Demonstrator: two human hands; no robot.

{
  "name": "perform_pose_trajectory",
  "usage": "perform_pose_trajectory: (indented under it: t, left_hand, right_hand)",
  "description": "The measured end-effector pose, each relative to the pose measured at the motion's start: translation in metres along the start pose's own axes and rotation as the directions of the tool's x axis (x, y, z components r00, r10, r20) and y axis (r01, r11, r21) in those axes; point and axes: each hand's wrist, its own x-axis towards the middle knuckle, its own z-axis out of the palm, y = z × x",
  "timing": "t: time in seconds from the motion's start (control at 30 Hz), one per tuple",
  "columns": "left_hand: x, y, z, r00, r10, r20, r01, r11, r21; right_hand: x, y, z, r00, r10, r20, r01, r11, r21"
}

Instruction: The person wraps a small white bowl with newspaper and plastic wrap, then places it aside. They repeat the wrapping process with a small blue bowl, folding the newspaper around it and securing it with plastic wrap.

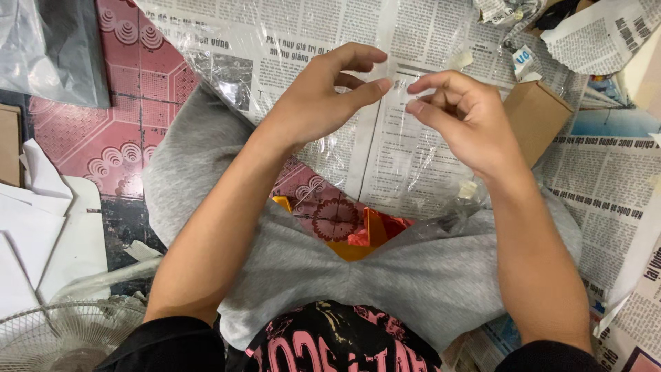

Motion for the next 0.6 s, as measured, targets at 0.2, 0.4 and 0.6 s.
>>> perform_pose_trajectory:
  t: [0.2, 0.4, 0.6]
  left_hand:
    - [0.003, -0.01, -0.003, 1.0, -0.005, -0.016, 0.005, 1.0, 0.026]
    - [0.014, -0.01, -0.007, 0.993, 0.062, -0.103, -0.055, 0.996, 0.069]
    - [0.044, -0.018, -0.002, 0.855, 0.45, -0.259, -0.221, 0.766, 0.603]
  right_hand:
    - [0.005, -0.002, -0.002, 0.999, 0.012, 0.039, -0.014, 0.997, 0.071]
    - [0.012, 0.005, 0.003, 0.998, 0.034, 0.051, -0.025, 0.987, -0.161]
    - [0.005, 0.008, 0.007, 0.97, -0.236, -0.057, 0.158, 0.791, -0.592]
